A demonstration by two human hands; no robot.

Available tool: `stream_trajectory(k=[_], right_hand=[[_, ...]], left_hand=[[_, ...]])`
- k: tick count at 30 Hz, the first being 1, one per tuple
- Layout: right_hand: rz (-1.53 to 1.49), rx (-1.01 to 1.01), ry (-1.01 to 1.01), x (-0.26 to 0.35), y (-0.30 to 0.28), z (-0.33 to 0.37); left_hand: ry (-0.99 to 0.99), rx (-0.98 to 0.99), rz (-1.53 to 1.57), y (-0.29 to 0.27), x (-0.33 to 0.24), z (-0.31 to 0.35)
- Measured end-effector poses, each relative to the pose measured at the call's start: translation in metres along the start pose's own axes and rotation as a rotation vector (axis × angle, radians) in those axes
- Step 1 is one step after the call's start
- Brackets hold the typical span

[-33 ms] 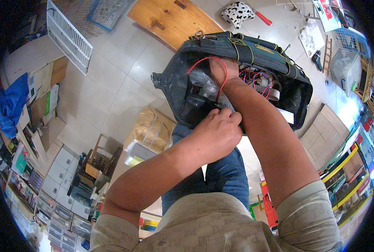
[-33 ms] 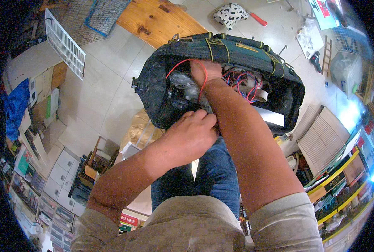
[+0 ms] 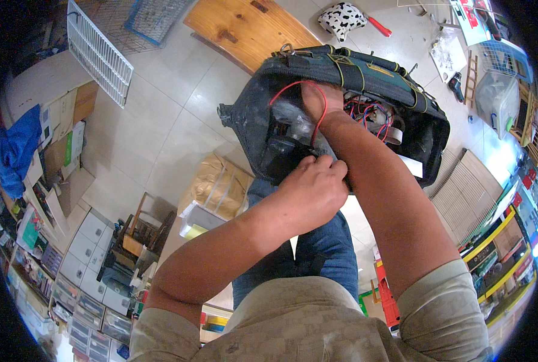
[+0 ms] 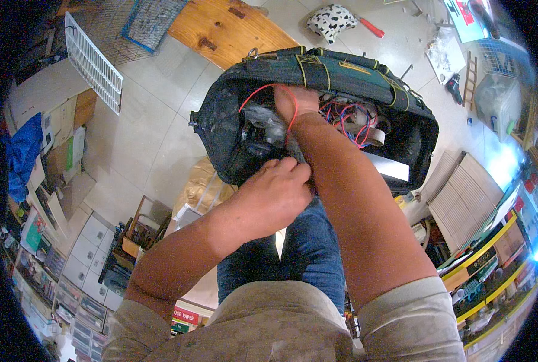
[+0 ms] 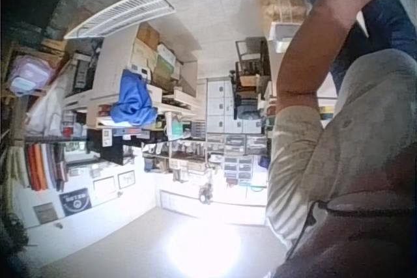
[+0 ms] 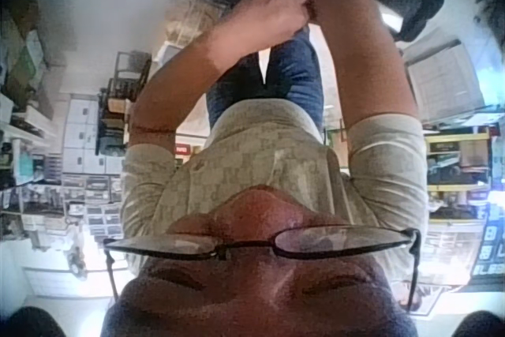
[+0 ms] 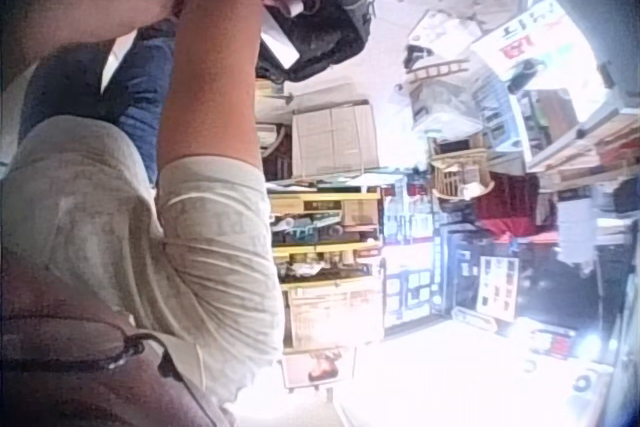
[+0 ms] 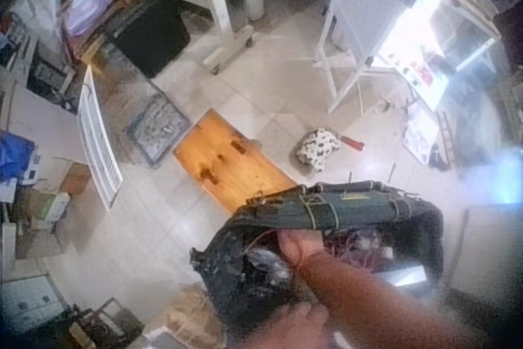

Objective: The person retrieves a cordless drill from a tool bag and uses it to drive screws into a wooden frame. They then attach a printed sign panel to the frame, securing it with additional screws to complete the lightbox assembly.

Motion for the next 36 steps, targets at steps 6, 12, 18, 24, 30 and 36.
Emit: stream_trajectory(k=[6, 12, 18, 24, 30, 36], right_hand=[[0.017, 0.181, 0.117, -0.008, 0.005, 0.004], [-0.053, 0.0, 0.051, -0.018, -0.008, 0.02], [-0.783, -0.228, 0.124, -0.02, -0.086, 0.094], [-1.798, -0.282, 0.721, -0.016, -0.13, 0.19], [-1.429, -0.255, 0.48, 0.048, -0.193, 0.264], [-0.543, -0.514, -0.043, 0.099, -0.253, 0.327]], left_hand=[[-0.006, -0.026, 0.042, -0.001, 0.004, 0.001], [-0.029, -0.037, 0.034, 0.01, 0.007, 0.004], [-0.125, -0.074, 0.04, 0.0, 0.013, 0.014], [-0.243, -0.202, 0.416, -0.024, 0.022, 0.043], [-0.657, 0.19, 1.547, -0.003, -0.011, 0.044], [-0.555, 0.654, 1.65, 0.018, -0.093, 0.044]])
Point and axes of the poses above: each hand's wrist, its own z-axis away from the middle knuckle, its own y-axis out of the palm, x = y × z, the point moved 5 cm from there along -z, towards the middle knuckle, and after that the axes turned 9 degrees about -y, right-handed, at the moved point
